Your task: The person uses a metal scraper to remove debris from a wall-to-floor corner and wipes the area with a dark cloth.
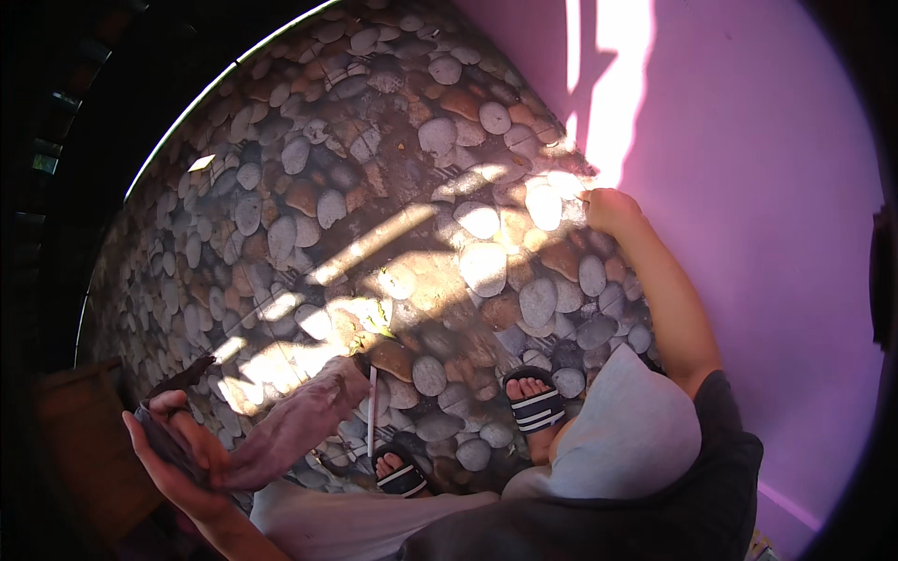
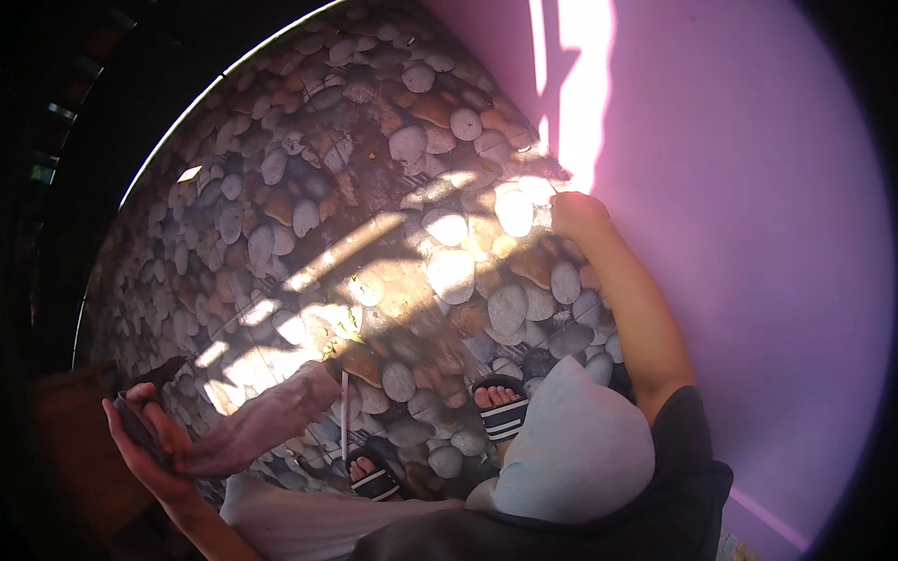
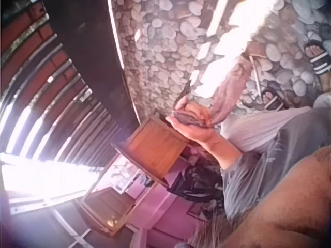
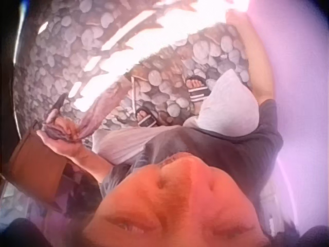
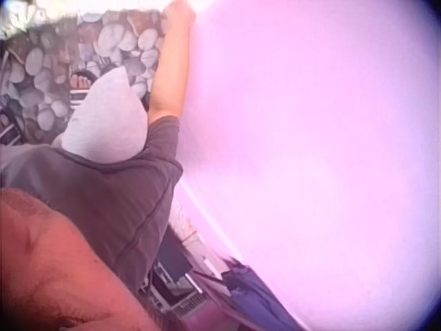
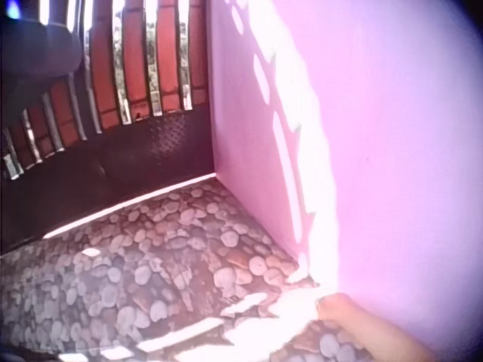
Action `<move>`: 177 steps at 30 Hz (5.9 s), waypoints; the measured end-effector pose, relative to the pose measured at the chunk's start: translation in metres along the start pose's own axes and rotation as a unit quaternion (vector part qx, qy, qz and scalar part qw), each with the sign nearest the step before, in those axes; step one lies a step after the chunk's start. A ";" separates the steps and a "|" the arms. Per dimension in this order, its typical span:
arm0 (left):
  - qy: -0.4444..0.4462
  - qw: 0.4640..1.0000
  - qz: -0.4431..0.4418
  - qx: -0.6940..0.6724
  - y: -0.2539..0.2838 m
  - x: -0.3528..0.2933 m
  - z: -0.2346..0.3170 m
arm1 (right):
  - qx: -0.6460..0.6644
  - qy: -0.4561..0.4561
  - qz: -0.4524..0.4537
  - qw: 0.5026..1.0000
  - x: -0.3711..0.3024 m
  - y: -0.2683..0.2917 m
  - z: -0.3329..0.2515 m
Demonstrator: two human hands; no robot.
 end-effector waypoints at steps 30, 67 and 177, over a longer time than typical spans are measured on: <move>-0.024 0.982 0.186 -0.027 -0.032 -0.003 -0.010 | 0.069 -0.005 0.063 0.996 -0.009 -0.059 0.052; -0.058 0.993 0.068 0.073 0.026 -0.026 -0.006 | 0.160 -0.266 0.146 0.939 -0.162 -0.169 0.050; 0.100 0.983 -0.142 0.064 0.023 -0.006 -0.001 | -0.062 -0.034 -0.059 0.996 -0.055 -0.030 0.017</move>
Point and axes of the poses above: each hand's wrist, its own x-axis towards the middle knuckle, its own y-axis out of the back of the hand, z = x × y, the point moved 1 cm from there along x, towards the middle knuckle, and after that the axes turned 14 degrees about -x, right-handed, at the moved point
